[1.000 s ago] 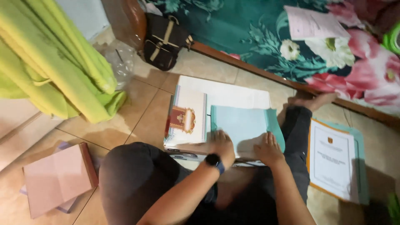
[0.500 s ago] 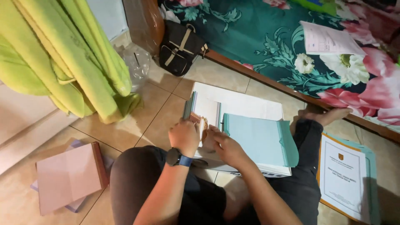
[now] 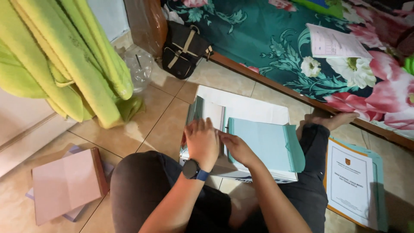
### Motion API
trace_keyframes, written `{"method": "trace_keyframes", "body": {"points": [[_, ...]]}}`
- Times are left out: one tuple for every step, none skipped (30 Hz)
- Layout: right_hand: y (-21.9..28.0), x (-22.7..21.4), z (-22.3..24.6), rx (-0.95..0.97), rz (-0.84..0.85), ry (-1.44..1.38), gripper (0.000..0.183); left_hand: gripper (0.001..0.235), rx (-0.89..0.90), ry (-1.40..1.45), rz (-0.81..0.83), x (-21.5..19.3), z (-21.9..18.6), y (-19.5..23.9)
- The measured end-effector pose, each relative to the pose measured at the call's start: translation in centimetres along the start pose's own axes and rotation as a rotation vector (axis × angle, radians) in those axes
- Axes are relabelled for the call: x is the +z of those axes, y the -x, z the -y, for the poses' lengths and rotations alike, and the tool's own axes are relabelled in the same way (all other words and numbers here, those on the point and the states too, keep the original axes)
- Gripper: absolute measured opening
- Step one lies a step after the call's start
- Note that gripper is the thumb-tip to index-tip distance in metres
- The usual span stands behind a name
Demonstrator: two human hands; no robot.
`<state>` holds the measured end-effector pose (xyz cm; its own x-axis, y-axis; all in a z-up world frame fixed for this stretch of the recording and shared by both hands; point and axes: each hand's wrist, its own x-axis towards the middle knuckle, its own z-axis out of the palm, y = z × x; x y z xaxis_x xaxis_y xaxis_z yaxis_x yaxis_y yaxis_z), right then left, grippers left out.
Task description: The person is sitting on the floor, picking up blue and pink invitations from stacks and carefully placing them into a white box.
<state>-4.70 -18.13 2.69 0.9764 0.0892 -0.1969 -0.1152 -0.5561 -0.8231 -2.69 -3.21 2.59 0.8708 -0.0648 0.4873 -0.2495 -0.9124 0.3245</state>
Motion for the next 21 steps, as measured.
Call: {"method": "trace_keyframes", "body": {"points": [[0.1, -0.1, 1.3, 0.002, -0.006, -0.001, 0.043, 0.051, 0.005, 0.003, 0.001, -1.1, -0.4, -0.1], [0.2, -0.2, 2.5, 0.103, -0.068, -0.299, 0.059, 0.053, 0.001, 0.200, 0.081, -2.2, -0.8, -0.2], [0.4, -0.4, 3.8, 0.202, -0.130, -0.597, 0.078, 0.054, -0.004, 0.397, 0.163, -3.3, -1.3, -0.2], [-1.1, -1.0, 1.4, 0.203, -0.134, -0.599, 0.078, 0.054, -0.001, 0.398, 0.165, -3.8, -1.5, -0.4], [-2.5, -1.6, -1.0, 0.244, -0.168, -0.639, 0.074, 0.056, -0.033, 0.555, 0.305, -4.4, -1.6, -0.6], [-4.1, -2.1, -3.4, 0.281, -0.204, -0.680, 0.070, 0.059, -0.064, 0.709, 0.445, -4.9, -1.6, -0.9], [-3.8, -3.0, -3.0, 0.280, -0.209, -0.683, 0.070, 0.059, -0.058, 0.708, 0.447, -4.5, -1.5, -0.7], [-3.4, -4.0, -2.5, 0.263, -0.237, -0.718, 0.045, 0.051, 0.017, 0.813, 0.403, -4.1, -1.4, -0.6], [-3.1, -4.9, -2.1, 0.245, -0.264, -0.752, 0.020, 0.044, 0.091, 0.917, 0.359, -3.6, -1.2, -0.5], [-2.9, -5.6, -3.2, 0.246, -0.268, -0.754, 0.020, 0.044, 0.094, 0.918, 0.361, -3.3, -1.5, -0.4], [-2.8, -6.2, -4.4, 0.195, -0.340, -0.729, 0.036, 0.043, 0.136, 0.927, 0.327, -2.9, -1.7, -0.3], [-2.3, -6.7, -5.7, 0.150, -0.412, -0.702, 0.056, 0.042, 0.176, 0.939, 0.297, -2.6, -1.9, 0.1], [-2.3, -6.8, -6.3, 0.157, -0.417, -0.702, 0.056, 0.042, 0.176, 0.943, 0.304, -2.1, -2.1, 0.4], [-2.2, -6.9, -7.1, 0.174, -0.413, -0.695, 0.059, 0.043, 0.226, 0.964, 0.334, -1.5, -2.4, 0.7], [-2.1, -7.0, -7.8, 0.191, -0.408, -0.688, 0.062, 0.045, 0.276, 0.984, 0.363, -1.0, -2.7, 1.0], [-1.7, -7.4, -8.1, 0.194, -0.416, -0.689, 0.062, 0.045, 0.280, 0.988, 0.369, -0.7, -3.2, 1.4], [-1.3, -7.7, -8.5, 0.240, -0.456, -0.713, 0.058, 0.043, 0.301, 0.984, 0.376, -0.5, -3.8, 1.8], [-1.1, -8.0, -8.7, 0.282, -0.496, -0.738, 0.056, 0.041, 0.323, 0.978, 0.380, -0.3, -4.3, 2.1], [-0.1, -9.5, -9.6, 0.281, -0.502, -0.741, 0.056, 0.041, 0.330, 0.979, 0.383, 0.4, -4.6, 2.6], [0.6, -10.9, -10.3, 0.357, -0.526, -0.401, 0.071, 0.039, 0.362, 0.900, 0.365, 1.1, -4.8, 3.0], [1.4, -12.3, -11.1, 0.425, -0.539, -0.058, 0.091, 0.036, 0.394, 0.821, 0.347, 1.8, -5.0, 3.4]]}}
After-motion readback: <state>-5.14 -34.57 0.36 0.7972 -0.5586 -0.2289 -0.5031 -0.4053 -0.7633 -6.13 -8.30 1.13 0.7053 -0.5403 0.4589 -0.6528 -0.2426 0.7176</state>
